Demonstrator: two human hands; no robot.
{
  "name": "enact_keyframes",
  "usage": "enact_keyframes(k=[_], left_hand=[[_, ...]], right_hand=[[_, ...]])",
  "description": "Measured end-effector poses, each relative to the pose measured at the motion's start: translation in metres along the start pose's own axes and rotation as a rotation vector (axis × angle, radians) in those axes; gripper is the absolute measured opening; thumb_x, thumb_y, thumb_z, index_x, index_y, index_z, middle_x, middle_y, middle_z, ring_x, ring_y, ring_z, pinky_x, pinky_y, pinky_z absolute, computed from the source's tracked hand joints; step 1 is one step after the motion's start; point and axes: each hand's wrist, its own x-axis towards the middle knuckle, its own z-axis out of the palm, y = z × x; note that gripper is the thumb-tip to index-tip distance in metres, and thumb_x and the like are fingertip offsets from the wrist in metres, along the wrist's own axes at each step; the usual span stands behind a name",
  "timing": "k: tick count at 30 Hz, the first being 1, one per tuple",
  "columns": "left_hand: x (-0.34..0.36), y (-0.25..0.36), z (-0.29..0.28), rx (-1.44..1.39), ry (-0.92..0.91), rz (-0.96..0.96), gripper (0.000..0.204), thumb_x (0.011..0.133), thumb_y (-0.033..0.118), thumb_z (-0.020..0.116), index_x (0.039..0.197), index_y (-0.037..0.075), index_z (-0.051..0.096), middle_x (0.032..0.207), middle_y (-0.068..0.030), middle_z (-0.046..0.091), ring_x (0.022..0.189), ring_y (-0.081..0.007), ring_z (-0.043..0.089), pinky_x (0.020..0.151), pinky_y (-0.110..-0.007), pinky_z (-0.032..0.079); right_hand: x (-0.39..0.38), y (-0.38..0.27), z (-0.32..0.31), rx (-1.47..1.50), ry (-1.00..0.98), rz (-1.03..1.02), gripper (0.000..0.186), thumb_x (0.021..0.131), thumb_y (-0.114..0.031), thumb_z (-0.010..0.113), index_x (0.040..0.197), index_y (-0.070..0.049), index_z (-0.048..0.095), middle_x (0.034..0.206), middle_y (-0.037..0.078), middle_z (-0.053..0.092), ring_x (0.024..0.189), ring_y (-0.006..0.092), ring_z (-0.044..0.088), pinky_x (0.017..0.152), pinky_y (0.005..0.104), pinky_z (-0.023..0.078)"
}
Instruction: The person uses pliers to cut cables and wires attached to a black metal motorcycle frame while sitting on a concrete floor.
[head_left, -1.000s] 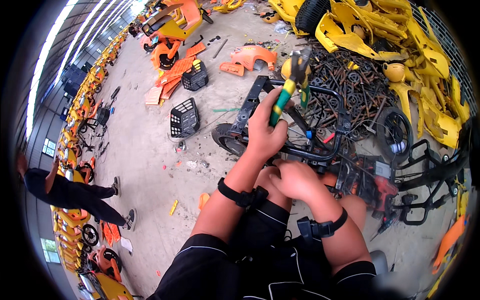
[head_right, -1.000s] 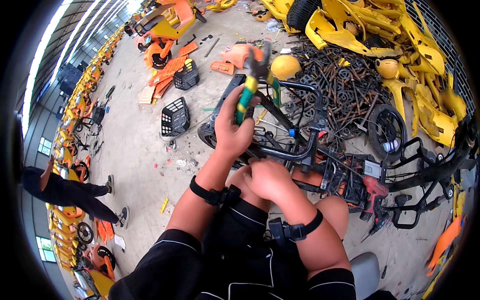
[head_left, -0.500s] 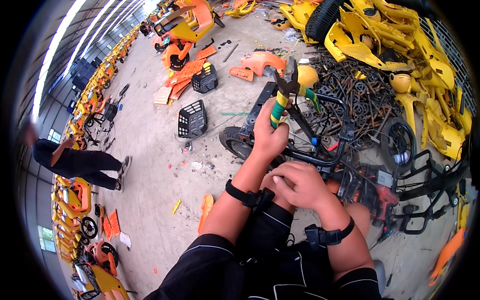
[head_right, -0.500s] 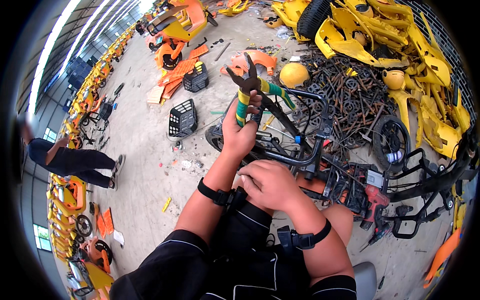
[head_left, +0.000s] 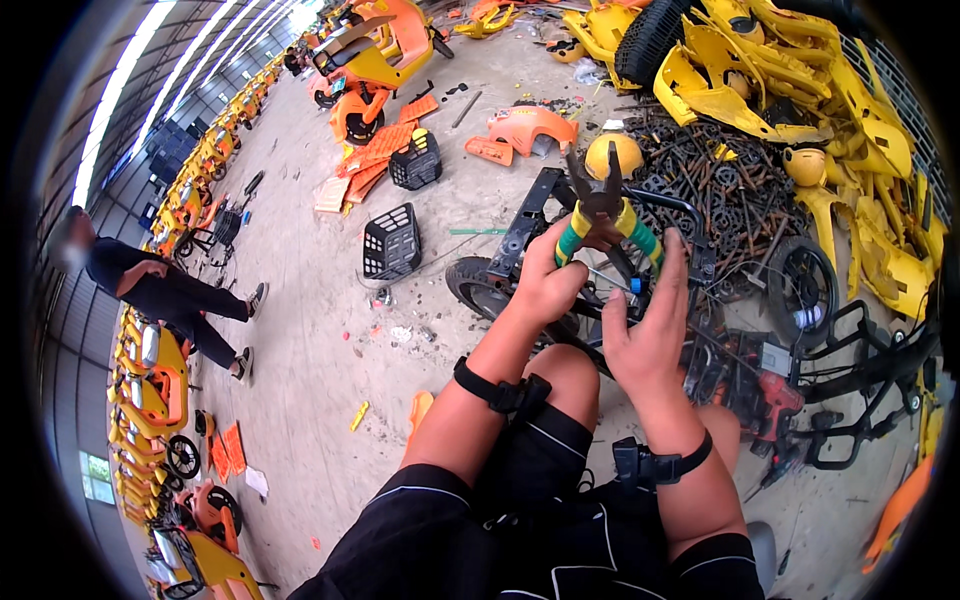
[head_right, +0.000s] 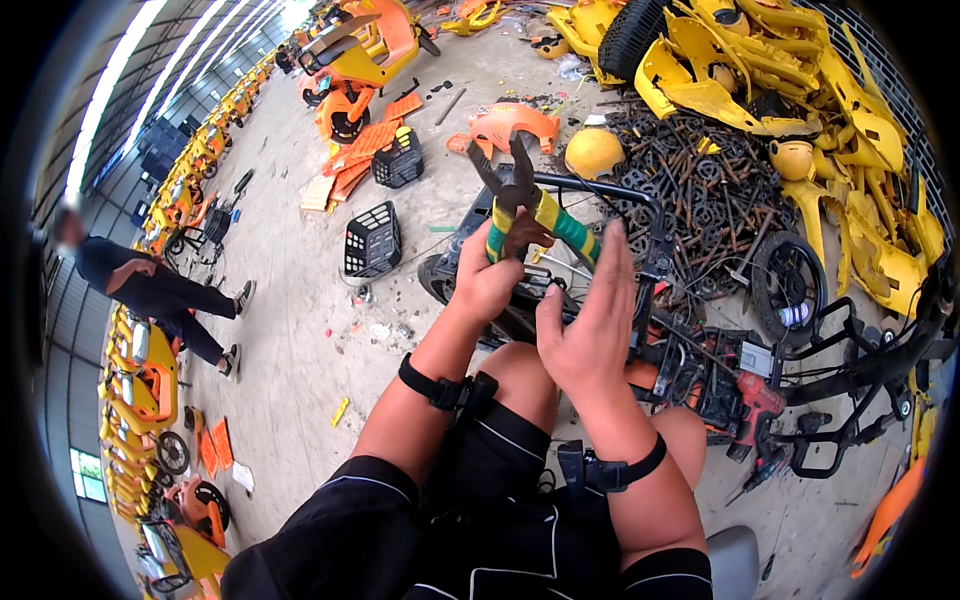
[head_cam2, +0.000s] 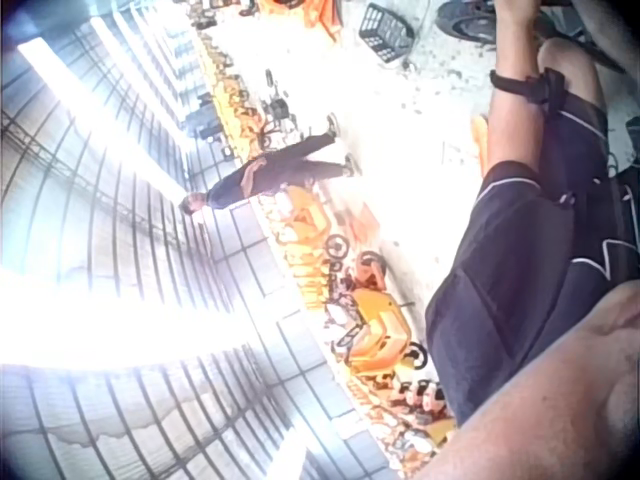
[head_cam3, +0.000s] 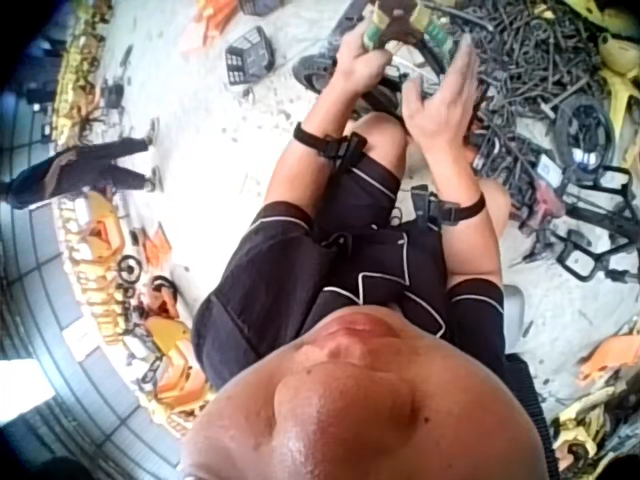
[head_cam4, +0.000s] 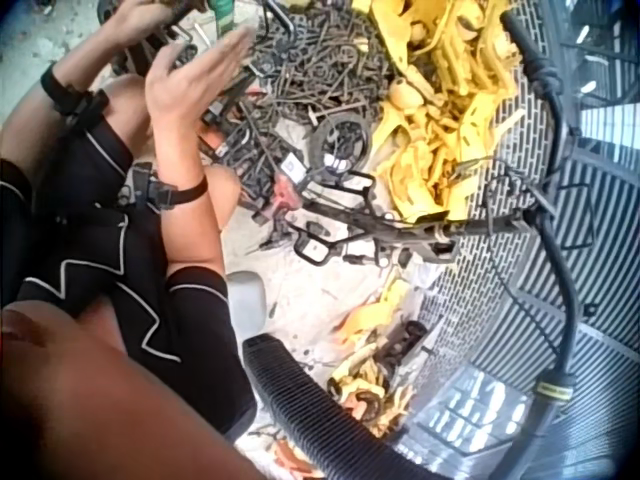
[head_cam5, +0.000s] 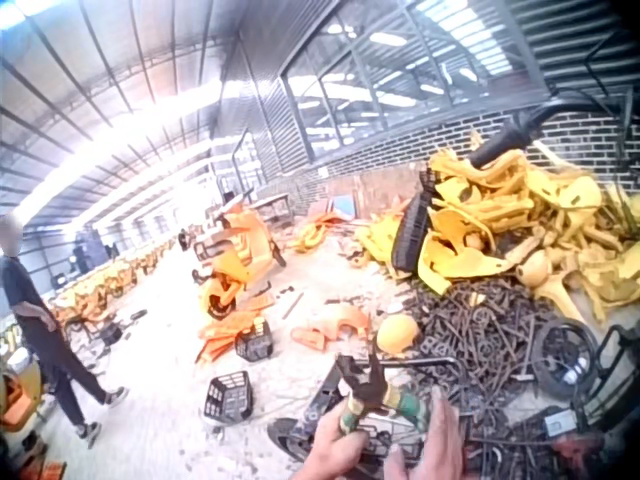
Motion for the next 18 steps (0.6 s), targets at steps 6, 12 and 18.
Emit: enact_keyframes(k=[6, 12, 18], left_hand=[[0.007, 0.0, -0.004, -0.063, -0.018, -0.126, 0.084, 0.06, -0.01, 0.037, 0.143, -0.008, 0.049, 0.13, -0.0228, 0.066, 0.124, -0.0336, 0.064, 0.113, -0.047, 0.046], [0.006, -0.008, -0.008, -0.039, 0.006, -0.129, 0.079, 0.064, -0.01, 0.04, 0.142, -0.007, 0.05, 0.125, -0.0228, 0.068, 0.119, -0.033, 0.067, 0.108, -0.046, 0.051], [0.005, -0.018, -0.014, 0.104, -0.007, -0.13, 0.074, 0.068, -0.01, 0.042, 0.142, -0.007, 0.05, 0.124, -0.0238, 0.07, 0.118, -0.0332, 0.069, 0.106, -0.045, 0.053]], right_hand=[[-0.009, -0.007, 0.014, -0.038, -0.14, 0.007, 0.061, 0.093, -0.016, 0.064, 0.149, 0.005, 0.049, 0.114, 0.023, 0.071, 0.101, 0.0403, 0.07, 0.087, 0.0485, 0.055], [-0.009, -0.006, 0.02, -0.077, -0.161, -0.011, 0.071, 0.09, -0.019, 0.067, 0.152, 0.007, 0.044, 0.11, 0.022, 0.071, 0.097, 0.0389, 0.07, 0.085, 0.0471, 0.055], [-0.01, -0.004, 0.017, -0.136, -0.208, -0.015, 0.077, 0.088, -0.019, 0.067, 0.154, 0.008, 0.041, 0.11, 0.022, 0.071, 0.097, 0.0383, 0.07, 0.085, 0.0458, 0.056]])
